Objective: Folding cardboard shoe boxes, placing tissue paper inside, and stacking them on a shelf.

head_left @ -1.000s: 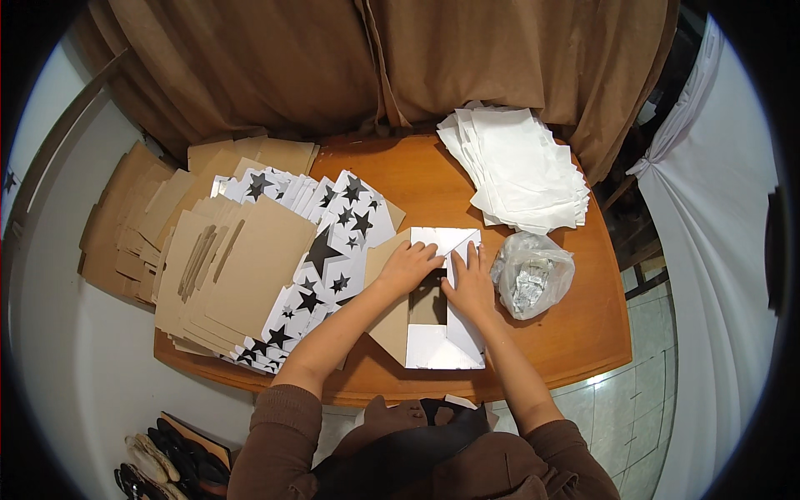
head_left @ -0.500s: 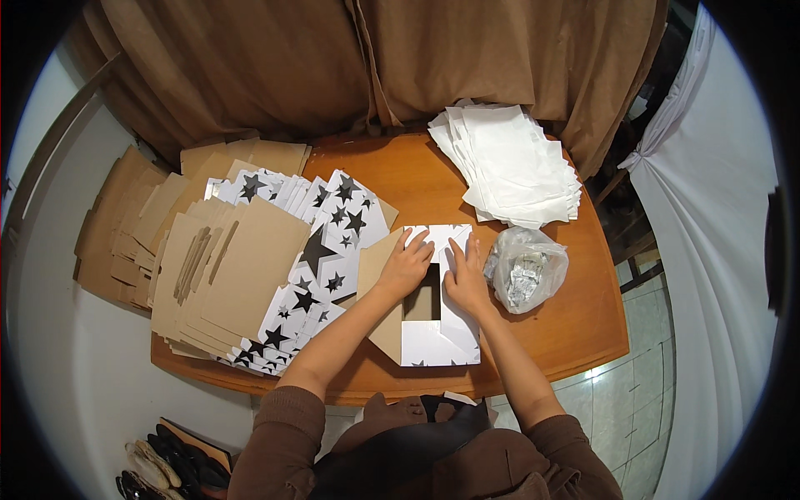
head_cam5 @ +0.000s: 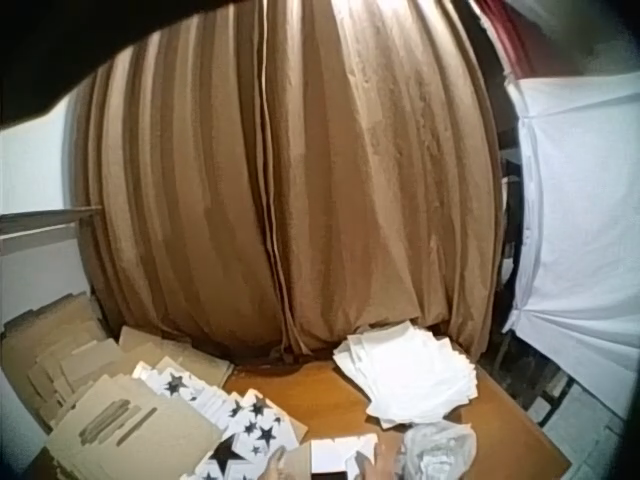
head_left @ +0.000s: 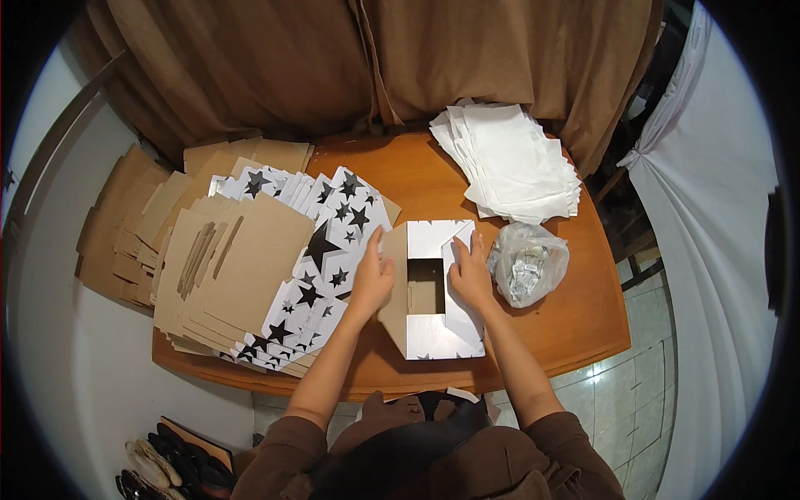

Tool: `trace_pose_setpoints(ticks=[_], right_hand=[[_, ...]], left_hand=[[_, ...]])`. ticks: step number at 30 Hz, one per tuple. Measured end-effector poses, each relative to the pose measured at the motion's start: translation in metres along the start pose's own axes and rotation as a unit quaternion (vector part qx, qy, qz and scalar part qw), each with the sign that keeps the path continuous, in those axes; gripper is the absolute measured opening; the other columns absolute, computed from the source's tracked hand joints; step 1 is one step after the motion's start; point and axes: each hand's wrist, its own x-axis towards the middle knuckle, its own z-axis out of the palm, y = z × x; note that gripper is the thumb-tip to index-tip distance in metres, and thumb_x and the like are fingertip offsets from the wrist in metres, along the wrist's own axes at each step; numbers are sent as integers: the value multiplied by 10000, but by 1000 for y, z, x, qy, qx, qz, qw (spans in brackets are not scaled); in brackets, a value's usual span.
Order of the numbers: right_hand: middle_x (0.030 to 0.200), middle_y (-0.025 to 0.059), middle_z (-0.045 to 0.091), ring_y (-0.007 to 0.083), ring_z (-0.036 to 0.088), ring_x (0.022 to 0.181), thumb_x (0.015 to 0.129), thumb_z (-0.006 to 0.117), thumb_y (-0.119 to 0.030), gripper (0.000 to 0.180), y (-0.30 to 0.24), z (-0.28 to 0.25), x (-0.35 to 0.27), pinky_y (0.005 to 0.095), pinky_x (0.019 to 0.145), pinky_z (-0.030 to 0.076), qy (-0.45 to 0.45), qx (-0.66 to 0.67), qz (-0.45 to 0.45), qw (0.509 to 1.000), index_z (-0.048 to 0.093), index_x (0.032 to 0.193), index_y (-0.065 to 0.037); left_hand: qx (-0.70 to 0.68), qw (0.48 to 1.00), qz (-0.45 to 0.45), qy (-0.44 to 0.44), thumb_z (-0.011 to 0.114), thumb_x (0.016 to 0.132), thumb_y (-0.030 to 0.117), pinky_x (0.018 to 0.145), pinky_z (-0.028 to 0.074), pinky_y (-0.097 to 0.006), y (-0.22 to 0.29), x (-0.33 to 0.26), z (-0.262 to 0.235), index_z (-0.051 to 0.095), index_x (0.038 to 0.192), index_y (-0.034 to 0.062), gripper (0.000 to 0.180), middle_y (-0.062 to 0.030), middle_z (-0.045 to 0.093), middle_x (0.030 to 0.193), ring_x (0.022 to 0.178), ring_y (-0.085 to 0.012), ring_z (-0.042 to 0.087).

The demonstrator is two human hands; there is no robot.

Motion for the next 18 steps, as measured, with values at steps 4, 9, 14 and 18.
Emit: trace_pose_setpoints(ticks=[4, 9, 14, 18], right_hand=[[1425, 336, 232, 481, 213, 1340, 798, 493, -67, 521, 3, 0, 0, 494, 1094, 227, -6, 23, 1, 1000, 450, 1317, -51], [1440, 330, 212, 475, 181, 1355, 822, 475, -41, 541, 15, 5, 3, 487, 1102, 210, -16, 27, -7, 999, 423, 1359, -85], [1458, 324, 166, 473, 172, 1358, 898, 469, -90, 498, 15, 6, 0, 485, 1104, 209, -44, -6, 5, 999, 370, 1384, -46], [1462, 325, 145, 483, 205, 1342, 910, 471, -111, 506, 17, 1, -7, 465, 1089, 257, -20, 26, 12, 999, 343, 1391, -21]], left_hand=[[-164, 984, 59, -46, 532, 898, 166, 1084, 275, -382, 16, -8, 33, 286, 1405, -20, 593, -249, 312, 1442, 1320, -353, 353], [124, 982, 102, -101, 493, 917, 374, 1100, 188, -491, 11, -20, 65, 319, 1412, 38, 622, -179, 237, 1500, 1374, -333, 253], [316, 931, 161, -90, 495, 904, 431, 1068, 140, -604, -8, -38, 83, 416, 1372, 78, 591, -169, 268, 1485, 1382, -332, 220], [282, 954, 78, -64, 502, 908, 408, 1042, 148, -658, -5, -40, 80, 424, 1370, 86, 569, -158, 247, 1496, 1397, -327, 177]])
